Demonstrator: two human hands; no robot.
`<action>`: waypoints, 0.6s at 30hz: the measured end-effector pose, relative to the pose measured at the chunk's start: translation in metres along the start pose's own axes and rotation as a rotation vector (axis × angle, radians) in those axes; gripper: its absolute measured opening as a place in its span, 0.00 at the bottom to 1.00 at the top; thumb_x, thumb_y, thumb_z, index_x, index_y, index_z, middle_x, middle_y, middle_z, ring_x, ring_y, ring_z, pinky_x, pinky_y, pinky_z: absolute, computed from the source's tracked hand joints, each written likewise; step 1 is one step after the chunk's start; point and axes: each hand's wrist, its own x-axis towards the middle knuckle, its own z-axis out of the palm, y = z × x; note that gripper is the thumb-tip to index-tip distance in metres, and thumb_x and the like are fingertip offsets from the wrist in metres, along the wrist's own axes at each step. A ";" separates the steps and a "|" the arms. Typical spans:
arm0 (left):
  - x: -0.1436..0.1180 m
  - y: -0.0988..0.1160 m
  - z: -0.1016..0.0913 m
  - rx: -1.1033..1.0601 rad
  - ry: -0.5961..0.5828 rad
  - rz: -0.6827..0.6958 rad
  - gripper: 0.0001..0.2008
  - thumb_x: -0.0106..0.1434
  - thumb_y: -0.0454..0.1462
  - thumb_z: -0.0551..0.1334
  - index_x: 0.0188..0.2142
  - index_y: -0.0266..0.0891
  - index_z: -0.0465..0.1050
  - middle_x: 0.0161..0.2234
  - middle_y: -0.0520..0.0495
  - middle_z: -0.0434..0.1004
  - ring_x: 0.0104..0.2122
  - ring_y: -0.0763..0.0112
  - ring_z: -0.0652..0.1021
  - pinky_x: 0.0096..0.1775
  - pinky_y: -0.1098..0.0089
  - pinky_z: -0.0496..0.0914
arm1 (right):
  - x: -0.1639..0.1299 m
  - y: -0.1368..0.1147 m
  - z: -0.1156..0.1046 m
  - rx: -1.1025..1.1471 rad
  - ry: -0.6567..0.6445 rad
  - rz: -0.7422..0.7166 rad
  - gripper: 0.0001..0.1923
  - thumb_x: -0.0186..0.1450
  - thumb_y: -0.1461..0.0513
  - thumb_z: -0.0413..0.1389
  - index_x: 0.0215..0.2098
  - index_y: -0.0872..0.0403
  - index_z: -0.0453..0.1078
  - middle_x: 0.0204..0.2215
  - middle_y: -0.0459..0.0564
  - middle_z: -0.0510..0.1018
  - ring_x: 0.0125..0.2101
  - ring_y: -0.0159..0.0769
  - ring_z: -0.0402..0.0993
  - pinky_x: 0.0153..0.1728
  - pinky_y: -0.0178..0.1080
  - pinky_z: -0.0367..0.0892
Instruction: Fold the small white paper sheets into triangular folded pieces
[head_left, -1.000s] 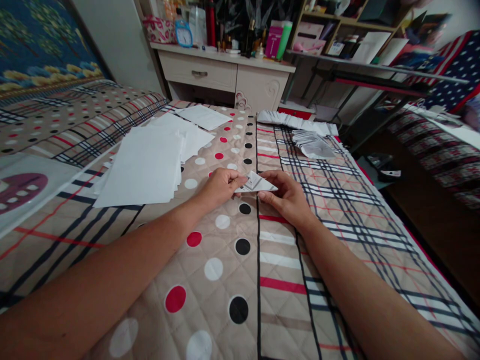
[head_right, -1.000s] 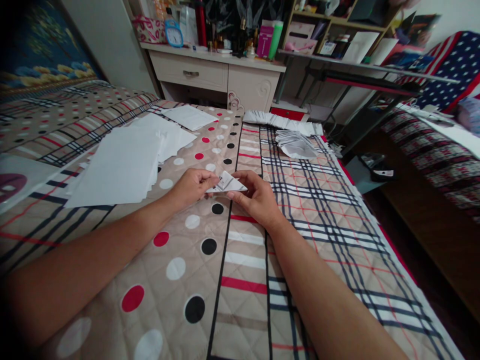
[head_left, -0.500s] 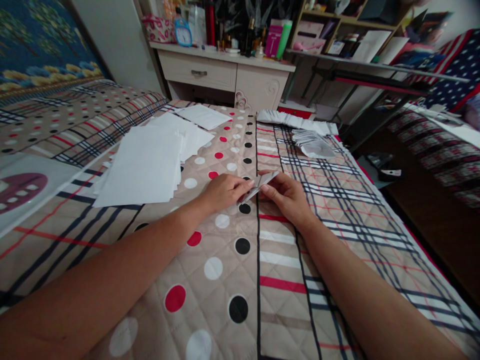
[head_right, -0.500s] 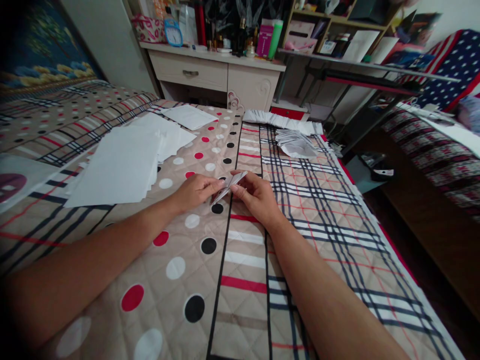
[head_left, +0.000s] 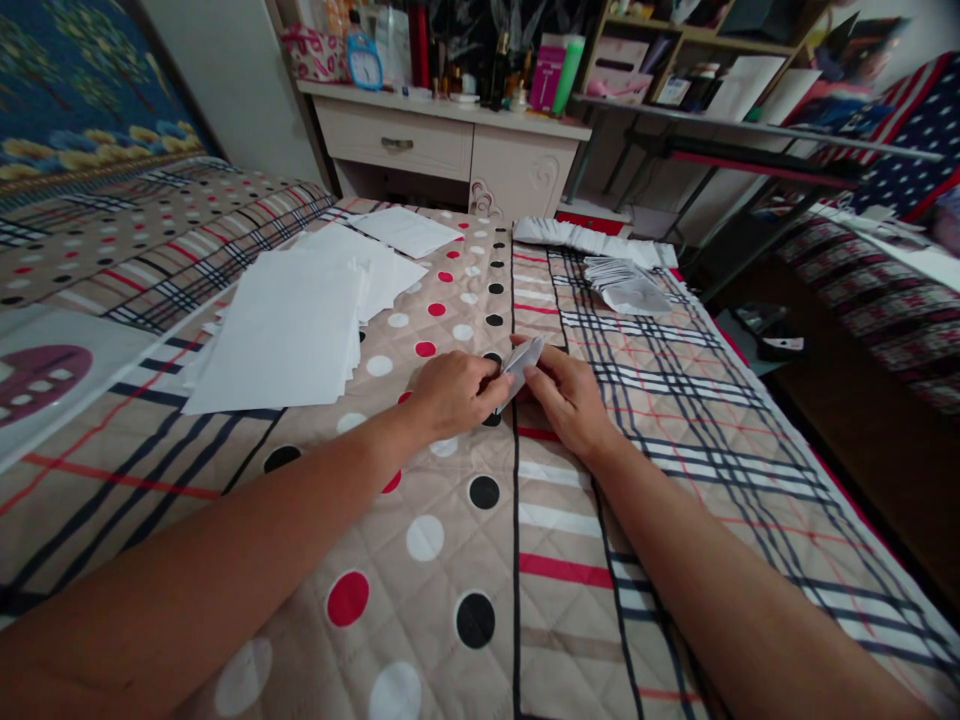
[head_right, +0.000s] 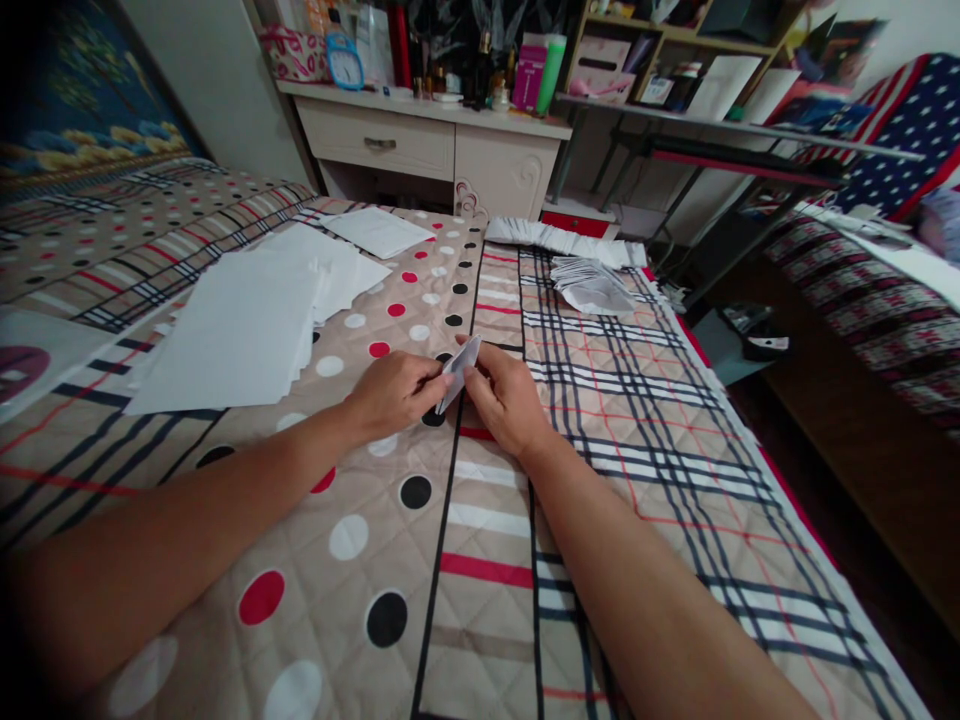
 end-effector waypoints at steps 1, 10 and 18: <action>0.000 0.004 0.001 0.056 0.021 -0.009 0.23 0.68 0.46 0.52 0.27 0.35 0.75 0.24 0.43 0.72 0.24 0.70 0.68 0.28 0.69 0.47 | 0.001 -0.001 0.003 -0.072 0.033 -0.021 0.18 0.70 0.56 0.47 0.49 0.59 0.71 0.34 0.52 0.75 0.33 0.36 0.70 0.36 0.38 0.64; 0.000 0.018 0.001 0.215 0.161 -0.187 0.13 0.64 0.43 0.57 0.36 0.37 0.75 0.30 0.43 0.75 0.31 0.59 0.76 0.31 0.68 0.58 | 0.006 0.005 0.016 -0.219 0.098 0.014 0.21 0.63 0.64 0.46 0.50 0.63 0.72 0.35 0.55 0.77 0.29 0.36 0.69 0.33 0.37 0.60; 0.000 0.001 0.002 0.012 0.366 0.257 0.16 0.63 0.30 0.61 0.50 0.41 0.66 0.52 0.47 0.68 0.43 0.73 0.75 0.40 0.75 0.70 | 0.007 0.005 0.010 0.098 0.091 0.233 0.21 0.59 0.64 0.49 0.52 0.57 0.63 0.20 0.43 0.68 0.18 0.29 0.60 0.22 0.33 0.54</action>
